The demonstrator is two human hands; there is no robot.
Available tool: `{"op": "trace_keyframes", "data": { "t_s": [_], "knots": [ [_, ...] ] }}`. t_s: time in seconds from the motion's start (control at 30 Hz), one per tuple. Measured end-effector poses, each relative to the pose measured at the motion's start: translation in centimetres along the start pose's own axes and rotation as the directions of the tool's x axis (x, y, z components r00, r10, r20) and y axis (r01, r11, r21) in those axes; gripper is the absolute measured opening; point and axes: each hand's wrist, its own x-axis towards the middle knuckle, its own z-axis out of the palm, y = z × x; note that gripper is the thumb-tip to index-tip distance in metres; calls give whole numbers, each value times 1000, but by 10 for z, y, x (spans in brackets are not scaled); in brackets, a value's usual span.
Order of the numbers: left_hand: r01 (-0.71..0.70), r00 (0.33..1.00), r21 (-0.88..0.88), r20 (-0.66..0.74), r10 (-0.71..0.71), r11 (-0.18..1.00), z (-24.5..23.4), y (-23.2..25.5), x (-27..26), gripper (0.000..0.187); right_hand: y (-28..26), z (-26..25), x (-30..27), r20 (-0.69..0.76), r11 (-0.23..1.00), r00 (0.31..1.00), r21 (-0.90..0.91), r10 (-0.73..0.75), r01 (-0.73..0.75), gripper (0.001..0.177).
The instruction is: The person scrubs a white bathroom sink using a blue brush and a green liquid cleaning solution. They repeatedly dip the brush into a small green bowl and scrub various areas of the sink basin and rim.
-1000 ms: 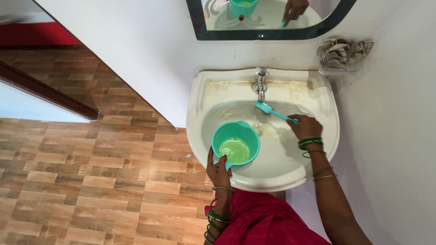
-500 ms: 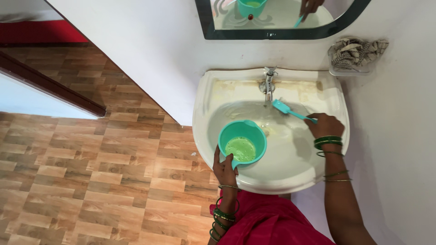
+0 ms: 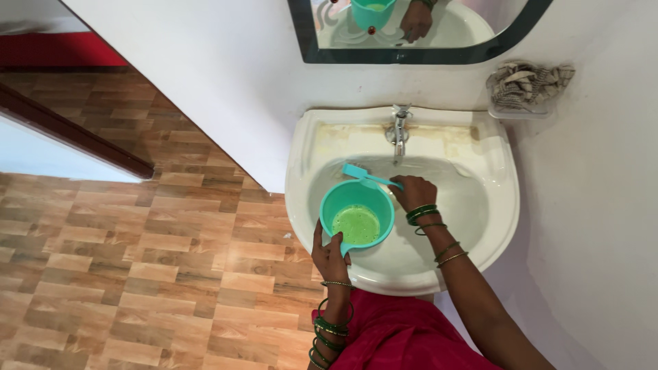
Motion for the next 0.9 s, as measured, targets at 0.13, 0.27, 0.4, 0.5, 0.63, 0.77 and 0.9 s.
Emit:
{"op": "trace_keyframes", "data": {
  "t_s": [0.13,0.27,0.4,0.5,0.63,0.77,0.9],
  "knots": [
    [5,999,-11,-52,-6,1000,-5,3,4,64,39,-1,-2,25,990,994,-93,106,-103,25],
    [12,995,-48,-98,-17,999,-12,8,7,63,97,-1,-7,124,945,958,-240,259,-224,23],
    [-45,993,-79,-115,36,996,-26,-1,12,61,105,32,-3,214,943,934,-235,285,-234,22],
    [-111,988,-79,-115,101,991,-32,-12,17,63,62,68,10,260,981,950,-135,172,-141,23],
    [-83,986,-95,-150,68,992,-28,-9,16,65,15,67,11,419,993,907,81,47,-89,29],
    [-130,985,-16,-113,127,991,-19,2,16,66,37,50,5,318,989,938,-93,140,-117,23],
    [-73,991,35,-106,77,997,-12,12,16,66,104,17,-3,226,927,946,-347,232,-144,23]
  ]
}}
